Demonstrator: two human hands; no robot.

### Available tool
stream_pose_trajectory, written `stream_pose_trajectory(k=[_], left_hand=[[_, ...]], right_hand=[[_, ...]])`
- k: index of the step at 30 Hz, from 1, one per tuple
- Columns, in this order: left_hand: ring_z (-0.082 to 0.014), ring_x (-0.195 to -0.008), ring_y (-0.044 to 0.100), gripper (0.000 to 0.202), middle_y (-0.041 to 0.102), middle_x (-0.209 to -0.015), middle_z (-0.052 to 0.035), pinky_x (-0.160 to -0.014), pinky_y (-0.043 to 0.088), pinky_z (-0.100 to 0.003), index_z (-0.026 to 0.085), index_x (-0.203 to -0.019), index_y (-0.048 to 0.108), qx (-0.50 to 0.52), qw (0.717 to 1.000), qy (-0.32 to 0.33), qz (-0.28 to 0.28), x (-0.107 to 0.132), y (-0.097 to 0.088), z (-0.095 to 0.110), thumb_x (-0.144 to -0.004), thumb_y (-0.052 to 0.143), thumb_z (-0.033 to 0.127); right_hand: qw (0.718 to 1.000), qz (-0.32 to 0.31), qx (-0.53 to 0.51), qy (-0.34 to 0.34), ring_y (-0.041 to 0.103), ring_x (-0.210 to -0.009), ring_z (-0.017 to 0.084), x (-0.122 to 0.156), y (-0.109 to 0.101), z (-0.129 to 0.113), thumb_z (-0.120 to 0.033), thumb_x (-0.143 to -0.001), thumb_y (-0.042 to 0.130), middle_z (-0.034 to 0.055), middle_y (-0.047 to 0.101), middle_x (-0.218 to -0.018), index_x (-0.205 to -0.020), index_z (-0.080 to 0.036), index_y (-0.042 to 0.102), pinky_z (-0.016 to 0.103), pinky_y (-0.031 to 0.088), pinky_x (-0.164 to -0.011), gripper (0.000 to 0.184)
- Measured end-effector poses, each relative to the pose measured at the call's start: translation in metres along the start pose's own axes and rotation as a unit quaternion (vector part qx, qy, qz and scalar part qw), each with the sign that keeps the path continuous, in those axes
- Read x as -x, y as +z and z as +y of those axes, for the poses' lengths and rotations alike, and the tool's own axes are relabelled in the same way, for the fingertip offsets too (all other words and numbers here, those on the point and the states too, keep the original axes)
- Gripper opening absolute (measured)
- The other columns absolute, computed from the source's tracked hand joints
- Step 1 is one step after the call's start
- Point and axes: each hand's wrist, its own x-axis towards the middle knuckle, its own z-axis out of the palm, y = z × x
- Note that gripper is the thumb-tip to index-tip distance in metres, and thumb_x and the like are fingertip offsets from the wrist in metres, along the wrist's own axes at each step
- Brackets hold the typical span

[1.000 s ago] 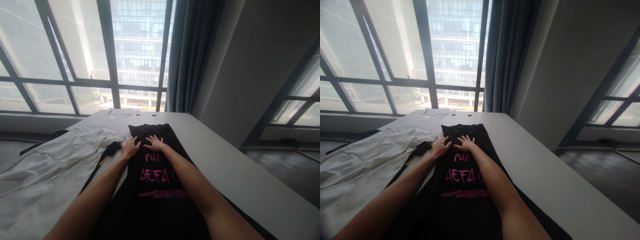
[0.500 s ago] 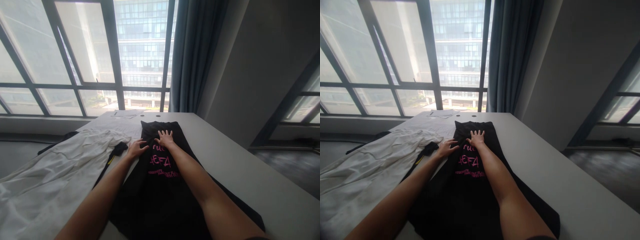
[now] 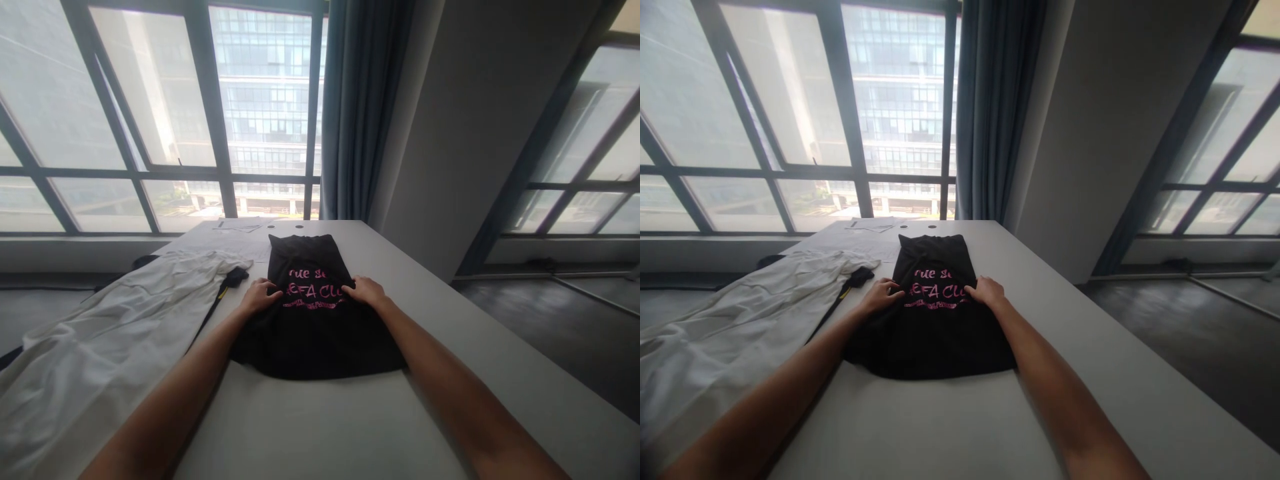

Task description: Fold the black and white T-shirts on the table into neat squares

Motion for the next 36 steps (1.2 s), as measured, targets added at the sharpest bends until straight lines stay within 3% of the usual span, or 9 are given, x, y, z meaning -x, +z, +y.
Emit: stream_pose_trajectory(k=[6,11,15,19,23,26,29,34,36], left_hand=[[-0.0304,-0.094,0.070,0.060,0.075,-0.101,-0.0146,-0.071,0.050,-0.029,0.014,-0.098,0.072,-0.022,0.975,-0.179,-0.129,0.046,-0.039,0.014,-0.073,0.065,0.068],[-0.0239,-0.073,0.069,0.055,0.074,-0.079,-0.0090,-0.057,0.048,-0.026,0.015,-0.084,0.069,0.062,0.956,-0.215,-0.188,0.089,-0.065,0.010,-0.061,0.078,0.064],[-0.0199,-0.065,0.066,0.045,0.071,-0.072,-0.0054,-0.056,0.049,-0.026,0.015,-0.089,0.068,0.090,0.975,-0.163,-0.124,0.120,-0.084,0.016,-0.063,0.082,0.050],[-0.0205,-0.075,0.067,0.030,0.072,-0.086,-0.0065,-0.063,0.050,-0.027,0.015,-0.096,0.069,0.062,0.994,-0.085,-0.007,0.138,-0.096,0.047,-0.072,0.074,0.031],[-0.0201,-0.087,0.067,0.024,0.072,-0.098,-0.0051,-0.077,0.051,-0.028,0.020,-0.102,0.072,0.022,0.994,0.058,0.090,0.156,-0.084,0.094,-0.080,0.061,0.020],[-0.0203,-0.087,0.068,0.023,0.071,-0.099,-0.0041,-0.077,0.052,-0.029,0.023,-0.099,0.074,0.003,0.988,0.136,0.069,0.166,-0.064,0.115,-0.082,0.060,0.020],[-0.0206,-0.086,0.068,0.020,0.071,-0.097,-0.0040,-0.076,0.052,-0.030,0.023,-0.097,0.074,0.016,0.986,0.160,0.051,0.168,-0.048,0.117,-0.083,0.060,0.020],[-0.0172,-0.081,0.066,0.019,0.069,-0.095,-0.0048,-0.075,0.052,-0.028,0.020,-0.100,0.071,0.114,0.971,0.160,0.136,0.161,-0.039,0.109,-0.089,0.057,0.021],[-0.0165,-0.080,0.065,0.019,0.068,-0.095,-0.0048,-0.074,0.052,-0.028,0.020,-0.102,0.071,0.125,0.969,0.169,0.132,0.161,-0.037,0.109,-0.090,0.057,0.022]], right_hand=[[0.998,-0.033,-0.041,0.033,0.066,-0.107,0.027,0.049,-0.014,0.022,-0.056,-0.085,0.062,0.0135,0.071,-0.115,-0.109,-0.017,0.073,0.029,0.048,-0.081,0.048],[0.996,-0.028,-0.083,0.014,0.069,-0.095,0.023,0.082,-0.019,0.032,-0.049,-0.082,0.068,0.0110,0.074,-0.102,-0.099,-0.015,0.076,0.025,0.047,-0.072,0.040],[0.997,-0.007,-0.082,0.003,0.069,-0.095,0.022,0.103,-0.022,0.031,-0.040,-0.078,0.072,0.0088,0.075,-0.103,-0.101,-0.017,0.076,0.023,0.047,-0.073,0.033],[0.997,0.020,-0.074,-0.023,0.068,-0.098,0.023,0.121,-0.030,0.021,-0.030,-0.075,0.071,0.0079,0.074,-0.106,-0.108,-0.019,0.075,0.025,0.048,-0.078,0.035],[0.992,0.077,-0.072,-0.068,0.067,-0.104,0.025,0.136,-0.038,0.000,-0.030,-0.079,0.065,0.0086,0.073,-0.112,-0.114,-0.019,0.072,0.029,0.048,-0.084,0.037],[0.988,0.095,-0.065,-0.101,0.066,-0.107,0.026,0.147,-0.037,-0.016,-0.034,-0.082,0.063,0.0081,0.072,-0.115,-0.116,-0.021,0.072,0.031,0.049,-0.087,0.038],[0.985,0.103,-0.071,-0.121,0.066,-0.108,0.027,0.154,-0.035,-0.028,-0.033,-0.083,0.063,0.0077,0.073,-0.115,-0.114,-0.022,0.073,0.033,0.049,-0.089,0.035],[0.955,0.198,-0.178,-0.129,0.066,-0.109,0.024,0.157,-0.028,-0.043,-0.034,-0.090,0.056,0.0076,0.072,-0.117,-0.118,-0.019,0.071,0.032,0.048,-0.096,0.035],[0.955,0.160,-0.189,-0.163,0.067,-0.105,0.022,0.157,-0.021,-0.050,-0.033,-0.089,0.058,0.0077,0.073,-0.114,-0.118,-0.018,0.072,0.029,0.049,-0.094,0.035]])
